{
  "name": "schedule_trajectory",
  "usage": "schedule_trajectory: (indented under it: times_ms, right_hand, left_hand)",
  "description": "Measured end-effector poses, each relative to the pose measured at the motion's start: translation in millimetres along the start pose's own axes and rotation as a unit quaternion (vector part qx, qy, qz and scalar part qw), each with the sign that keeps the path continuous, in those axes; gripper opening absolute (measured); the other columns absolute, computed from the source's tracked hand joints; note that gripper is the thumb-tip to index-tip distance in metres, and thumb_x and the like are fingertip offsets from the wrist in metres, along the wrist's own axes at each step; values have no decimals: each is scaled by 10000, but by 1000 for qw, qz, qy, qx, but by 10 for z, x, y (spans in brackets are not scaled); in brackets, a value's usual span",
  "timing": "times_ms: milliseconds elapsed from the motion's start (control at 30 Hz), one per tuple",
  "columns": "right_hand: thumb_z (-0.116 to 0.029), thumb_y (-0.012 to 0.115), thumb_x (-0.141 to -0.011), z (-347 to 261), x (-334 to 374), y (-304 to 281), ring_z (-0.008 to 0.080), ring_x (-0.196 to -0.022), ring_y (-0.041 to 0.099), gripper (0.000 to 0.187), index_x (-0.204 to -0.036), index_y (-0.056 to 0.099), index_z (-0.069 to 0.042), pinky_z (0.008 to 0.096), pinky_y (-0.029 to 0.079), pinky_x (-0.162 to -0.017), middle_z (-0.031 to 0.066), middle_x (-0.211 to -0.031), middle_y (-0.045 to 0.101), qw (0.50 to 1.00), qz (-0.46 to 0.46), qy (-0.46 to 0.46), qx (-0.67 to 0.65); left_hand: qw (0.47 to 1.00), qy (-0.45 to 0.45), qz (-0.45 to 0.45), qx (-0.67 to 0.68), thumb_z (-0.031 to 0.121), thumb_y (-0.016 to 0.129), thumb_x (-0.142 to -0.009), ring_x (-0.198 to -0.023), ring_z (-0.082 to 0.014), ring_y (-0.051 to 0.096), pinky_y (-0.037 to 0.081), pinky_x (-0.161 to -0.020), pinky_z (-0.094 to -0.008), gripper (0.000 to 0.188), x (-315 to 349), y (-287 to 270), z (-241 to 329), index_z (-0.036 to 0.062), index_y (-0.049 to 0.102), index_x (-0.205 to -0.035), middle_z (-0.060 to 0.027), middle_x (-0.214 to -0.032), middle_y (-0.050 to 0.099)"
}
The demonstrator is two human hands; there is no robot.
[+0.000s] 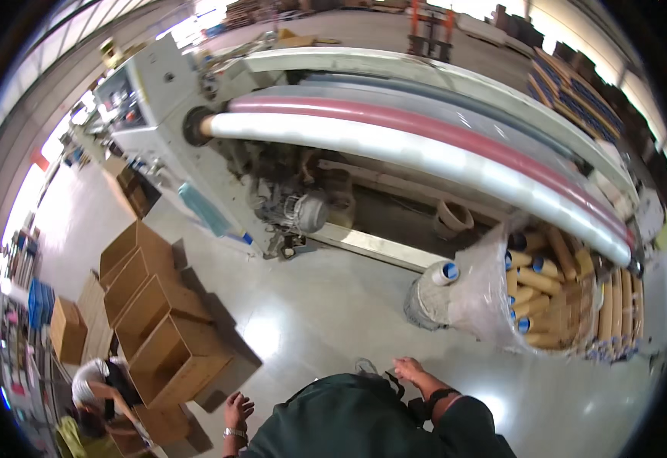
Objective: Operating an industrial machine to wrap or process rolls of material.
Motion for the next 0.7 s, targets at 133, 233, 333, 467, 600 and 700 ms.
schedule_trajectory:
  times_ms: [133,233,333,467,600,700]
  right_hand:
    - [-426,541,-904,-39,85,-78,218,-789,638,466,-1184,560,-54,365,526,-656,128,-969,660,1000,-16,-6,13]
    - [-392,570,-893,-154,118,-104,224,-740,646,443,-1166,534,-46,356,483,-632,153,-1011,659,1000,-11,18,-12]
    - [-382,569,-895,-220,71,-183,239,-775,648,427,-1169,531,-57,356,492,-642,160,-1028,652,999,-26,31,-11]
    - [-377,559,-900,-407,61,-198,279,-866,646,424,-1167,528,-49,384,515,-711,172,-1079,627,999,-32,37,12]
    - [-402,544,-906,-505,12,-196,287,-862,650,501,-1259,482,-53,402,522,-730,169,-1119,616,997,-50,31,45]
    - [-399,543,-906,-567,-6,-88,282,-879,650,489,-1241,501,-45,413,509,-779,171,-1112,625,995,-68,17,75]
  left_hand:
    - [999,-27,-10,19,187,613,-870,-715,-237,654,536,-615,-338,411,121,120,-242,29,467,-1220,-108,-906,619]
    - [997,-75,-8,8,176,623,-858,-671,-245,645,526,-557,-333,414,218,88,-606,10,479,-1208,-113,-861,620]
    - [995,-98,-10,32,165,626,-857,-668,-250,646,524,-535,-326,433,268,-58,-986,-10,469,-1220,-125,-857,619]
    - [992,-92,17,83,144,656,-833,-597,-248,646,521,-510,-339,455,317,-276,-1340,-23,473,-1214,-109,-803,617]
    - [990,-94,51,98,145,646,-835,-596,-235,649,528,-518,-337,434,489,-274,-1442,-18,489,-1205,-98,-818,629]
    - [988,-98,55,105,148,643,-837,-601,-229,649,531,-528,-330,428,604,-276,-1519,-15,494,-1204,-96,-832,632]
Point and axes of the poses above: each hand's wrist, its own x-axis away from the middle knuckle, its own y-axis out of the palm, z = x × y, the point moved 5 cm from there along -x, towards the middle knuckle
